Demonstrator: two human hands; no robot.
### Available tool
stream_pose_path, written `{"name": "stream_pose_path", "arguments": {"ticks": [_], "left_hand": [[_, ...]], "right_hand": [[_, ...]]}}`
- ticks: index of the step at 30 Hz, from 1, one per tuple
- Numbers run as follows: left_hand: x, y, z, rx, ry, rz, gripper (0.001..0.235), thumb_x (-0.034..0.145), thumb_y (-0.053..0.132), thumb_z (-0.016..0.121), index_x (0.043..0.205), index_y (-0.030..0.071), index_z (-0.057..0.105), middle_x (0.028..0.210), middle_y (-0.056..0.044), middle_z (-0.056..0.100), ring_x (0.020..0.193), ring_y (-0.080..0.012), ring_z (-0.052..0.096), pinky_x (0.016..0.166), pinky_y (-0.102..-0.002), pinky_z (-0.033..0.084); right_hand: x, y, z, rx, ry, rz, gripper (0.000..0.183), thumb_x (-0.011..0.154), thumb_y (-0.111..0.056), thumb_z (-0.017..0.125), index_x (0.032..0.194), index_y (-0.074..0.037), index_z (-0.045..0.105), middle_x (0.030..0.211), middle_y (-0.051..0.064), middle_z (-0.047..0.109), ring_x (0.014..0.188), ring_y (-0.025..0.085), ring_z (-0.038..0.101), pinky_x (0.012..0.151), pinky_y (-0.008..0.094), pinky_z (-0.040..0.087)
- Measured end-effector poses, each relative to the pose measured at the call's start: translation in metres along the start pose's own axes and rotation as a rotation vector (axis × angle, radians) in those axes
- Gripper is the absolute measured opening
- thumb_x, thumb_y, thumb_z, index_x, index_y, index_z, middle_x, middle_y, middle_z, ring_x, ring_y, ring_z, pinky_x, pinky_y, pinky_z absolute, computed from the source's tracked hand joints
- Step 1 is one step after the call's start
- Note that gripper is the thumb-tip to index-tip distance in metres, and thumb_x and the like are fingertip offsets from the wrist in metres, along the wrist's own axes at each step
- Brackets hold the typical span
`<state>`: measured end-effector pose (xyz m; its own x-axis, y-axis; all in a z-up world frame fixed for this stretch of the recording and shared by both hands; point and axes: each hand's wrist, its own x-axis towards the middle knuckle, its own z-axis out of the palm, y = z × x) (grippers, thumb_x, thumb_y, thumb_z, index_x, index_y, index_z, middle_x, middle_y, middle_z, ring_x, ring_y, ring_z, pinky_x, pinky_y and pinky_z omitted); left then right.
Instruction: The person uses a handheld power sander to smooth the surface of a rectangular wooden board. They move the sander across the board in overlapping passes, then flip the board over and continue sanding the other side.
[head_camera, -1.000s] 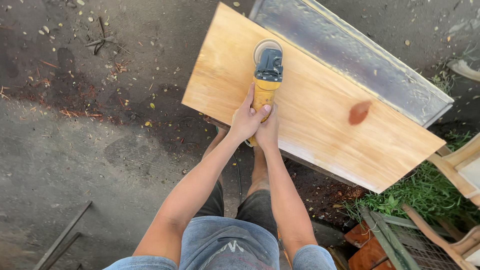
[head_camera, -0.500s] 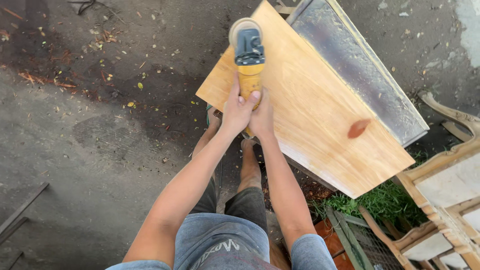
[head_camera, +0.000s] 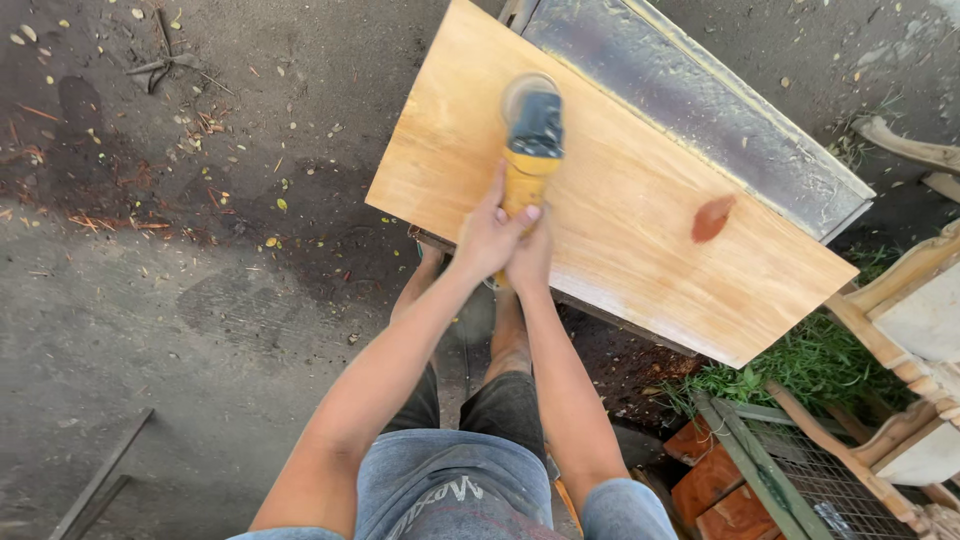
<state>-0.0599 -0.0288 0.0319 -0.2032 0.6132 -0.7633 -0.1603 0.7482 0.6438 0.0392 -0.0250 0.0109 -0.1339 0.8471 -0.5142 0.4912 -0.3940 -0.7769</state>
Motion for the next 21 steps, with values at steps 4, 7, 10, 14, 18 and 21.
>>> {"name": "stream_pose_path", "arguments": {"ticks": [4, 7, 10, 14, 18, 21], "left_hand": [[0.015, -0.022, -0.034, -0.424, 0.011, 0.230, 0.090, 0.099, 0.019, 0.067, 0.164, 0.000, 0.007, 0.128, -0.010, 0.069, 0.108, -0.0135, 0.067, 0.093, -0.027, 0.056], [0.020, -0.035, -0.035, -0.477, 0.042, 0.287, 0.087, 0.102, 0.015, 0.066, 0.165, -0.004, 0.009, 0.140, -0.011, 0.062, 0.121, -0.0134, 0.064, 0.103, -0.026, 0.054], [0.012, -0.041, -0.011, -0.360, 0.010, 0.260, 0.088, 0.102, 0.017, 0.069, 0.165, -0.003, 0.009, 0.139, -0.011, 0.063, 0.119, -0.0129, 0.065, 0.102, -0.026, 0.053], [0.002, -0.033, 0.047, -0.022, -0.057, 0.026, 0.094, 0.093, 0.030, 0.072, 0.165, 0.009, 0.015, 0.101, -0.012, 0.073, 0.087, -0.0145, 0.068, 0.081, -0.029, 0.056], [-0.009, -0.018, 0.092, 0.079, -0.108, 0.042, 0.097, 0.087, 0.042, 0.073, 0.164, 0.017, 0.021, 0.083, -0.007, 0.075, 0.072, -0.0130, 0.071, 0.071, -0.028, 0.057], [-0.010, -0.009, 0.100, 0.229, -0.173, 0.034, 0.094, 0.088, 0.042, 0.072, 0.165, 0.020, 0.024, 0.080, -0.010, 0.074, 0.070, -0.0154, 0.070, 0.070, -0.028, 0.054]], "right_hand": [[0.013, -0.022, 0.037, -0.105, -0.077, 0.029, 0.066, 0.091, -0.035, 0.076, 0.141, -0.005, 0.045, 0.116, 0.021, 0.073, 0.106, 0.032, 0.073, 0.087, 0.042, 0.057], [0.016, -0.030, 0.033, -0.128, -0.119, -0.006, 0.063, 0.091, -0.034, 0.078, 0.140, -0.006, 0.049, 0.115, 0.022, 0.074, 0.106, 0.036, 0.072, 0.086, 0.044, 0.056], [0.002, -0.021, 0.013, -0.108, -0.073, 0.051, 0.067, 0.089, -0.034, 0.077, 0.142, -0.005, 0.047, 0.112, 0.021, 0.074, 0.104, 0.032, 0.074, 0.086, 0.042, 0.057], [-0.011, 0.014, -0.037, -0.051, 0.061, 0.150, 0.057, 0.094, -0.029, 0.074, 0.140, -0.005, 0.050, 0.117, 0.019, 0.075, 0.107, 0.027, 0.074, 0.090, 0.039, 0.057], [-0.018, 0.053, -0.076, 0.011, 0.162, 0.117, 0.049, 0.096, -0.024, 0.071, 0.135, -0.003, 0.049, 0.117, 0.016, 0.071, 0.107, 0.024, 0.070, 0.090, 0.038, 0.055], [-0.020, 0.065, -0.082, 0.067, 0.210, 0.096, 0.038, 0.100, -0.022, 0.068, 0.128, -0.004, 0.051, 0.116, 0.013, 0.068, 0.105, 0.022, 0.067, 0.090, 0.037, 0.055]]}}
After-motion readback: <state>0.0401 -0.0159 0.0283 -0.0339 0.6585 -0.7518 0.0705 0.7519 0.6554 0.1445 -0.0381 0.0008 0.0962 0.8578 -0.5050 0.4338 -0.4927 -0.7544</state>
